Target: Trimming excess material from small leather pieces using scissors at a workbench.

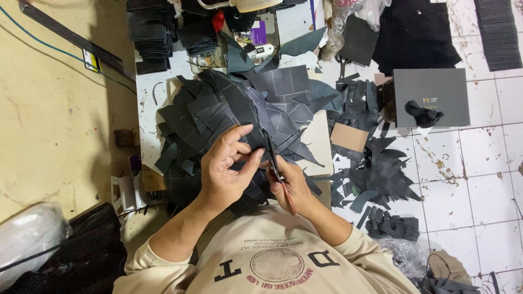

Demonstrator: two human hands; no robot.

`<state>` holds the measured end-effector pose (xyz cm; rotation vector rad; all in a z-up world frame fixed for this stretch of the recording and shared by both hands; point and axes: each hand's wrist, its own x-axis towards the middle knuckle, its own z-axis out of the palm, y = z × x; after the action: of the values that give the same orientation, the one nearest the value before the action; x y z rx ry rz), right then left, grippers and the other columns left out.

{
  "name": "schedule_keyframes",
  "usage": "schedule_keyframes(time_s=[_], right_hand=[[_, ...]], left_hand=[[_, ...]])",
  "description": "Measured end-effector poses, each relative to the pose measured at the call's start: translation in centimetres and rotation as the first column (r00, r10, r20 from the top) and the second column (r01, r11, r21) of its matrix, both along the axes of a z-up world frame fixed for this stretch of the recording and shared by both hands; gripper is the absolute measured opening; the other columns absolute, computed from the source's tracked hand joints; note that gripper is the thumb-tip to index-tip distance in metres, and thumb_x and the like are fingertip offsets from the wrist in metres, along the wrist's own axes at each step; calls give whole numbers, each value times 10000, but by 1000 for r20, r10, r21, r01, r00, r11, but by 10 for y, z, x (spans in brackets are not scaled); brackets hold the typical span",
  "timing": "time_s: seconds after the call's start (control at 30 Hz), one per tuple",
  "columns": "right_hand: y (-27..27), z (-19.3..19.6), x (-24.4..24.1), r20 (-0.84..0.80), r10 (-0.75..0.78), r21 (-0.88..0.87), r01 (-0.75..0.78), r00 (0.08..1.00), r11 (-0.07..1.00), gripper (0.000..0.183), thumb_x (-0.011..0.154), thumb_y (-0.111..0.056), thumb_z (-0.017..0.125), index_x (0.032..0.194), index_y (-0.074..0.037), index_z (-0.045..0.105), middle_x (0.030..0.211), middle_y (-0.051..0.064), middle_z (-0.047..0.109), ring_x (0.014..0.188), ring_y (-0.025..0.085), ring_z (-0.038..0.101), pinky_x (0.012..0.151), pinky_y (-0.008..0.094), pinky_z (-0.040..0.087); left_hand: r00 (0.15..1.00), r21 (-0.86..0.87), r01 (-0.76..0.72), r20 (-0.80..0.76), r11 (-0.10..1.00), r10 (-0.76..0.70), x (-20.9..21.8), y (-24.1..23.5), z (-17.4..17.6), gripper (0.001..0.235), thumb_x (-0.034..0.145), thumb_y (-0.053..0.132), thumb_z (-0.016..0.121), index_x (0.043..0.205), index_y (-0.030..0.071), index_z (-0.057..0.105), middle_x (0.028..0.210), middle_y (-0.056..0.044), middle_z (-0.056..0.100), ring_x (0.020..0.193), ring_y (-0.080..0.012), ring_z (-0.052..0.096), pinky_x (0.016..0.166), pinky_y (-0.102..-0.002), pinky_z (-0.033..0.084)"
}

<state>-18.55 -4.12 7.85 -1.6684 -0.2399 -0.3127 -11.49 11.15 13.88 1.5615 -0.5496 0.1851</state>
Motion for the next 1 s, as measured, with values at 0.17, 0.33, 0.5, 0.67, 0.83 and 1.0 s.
schedule_keyframes(time_s=[0.17, 0.33, 0.5, 0.67, 0.83, 1.0], right_hand=[[3, -14, -7, -9, -26, 38, 27, 1000, 999, 677, 945, -689, 502, 1049, -47, 691, 586, 4, 541, 476, 135, 488, 489, 265, 422], [6, -16, -10, -10, -30, 105, 31, 1000, 994, 634, 949, -645, 555, 1020, -32, 700, 553, -19, 522, 460, 104, 459, 470, 236, 407], [3, -8, -6, -7, -19, 91, 20, 1000, 996, 636, 937, -652, 565, 1013, -35, 702, 539, -16, 539, 438, 111, 477, 460, 234, 414], [2, -1, -5, -32, -25, 54, 27, 999, 998, 679, 938, -695, 520, 1000, -44, 702, 568, 27, 546, 456, 139, 483, 464, 266, 414], [2, -10, -9, -35, -35, 88, 38, 999, 995, 670, 929, -690, 542, 998, -47, 718, 570, 13, 552, 467, 120, 484, 470, 248, 420], [3, -15, -13, -43, -15, 140, 21, 999, 990, 643, 927, -662, 583, 997, -35, 709, 567, -1, 552, 476, 103, 487, 477, 236, 421]], left_hand=[[1000, 1, -5, -1, 1000, 5, 1, 0, 0, 495, 818, -108, 784, 1285, -108, 620, 1147, -243, 630, 675, -230, 696, 618, -311, 658], [1000, -29, -6, -13, 1000, 6, 1, 0, -2, 492, 824, -119, 772, 1288, -111, 612, 1137, -268, 629, 674, -230, 689, 620, -321, 651], [999, 7, 1, 35, 1000, -1, 1, 2, 5, 493, 830, -99, 778, 1294, -103, 610, 1198, -250, 622, 692, -216, 692, 629, -296, 653], [999, 7, 33, -17, 999, -33, -3, 1, 4, 511, 818, -107, 785, 1299, -112, 615, 1030, -257, 634, 660, -241, 693, 615, -338, 655], [999, 1, 37, -21, 999, -37, -2, 3, 3, 510, 809, -101, 795, 1287, -125, 618, 975, -234, 649, 669, -243, 714, 634, -331, 659], [997, 1, 53, -59, 999, -53, -2, 3, 6, 527, 810, -103, 788, 1307, -113, 614, 906, -228, 663, 650, -223, 711, 638, -330, 663]])
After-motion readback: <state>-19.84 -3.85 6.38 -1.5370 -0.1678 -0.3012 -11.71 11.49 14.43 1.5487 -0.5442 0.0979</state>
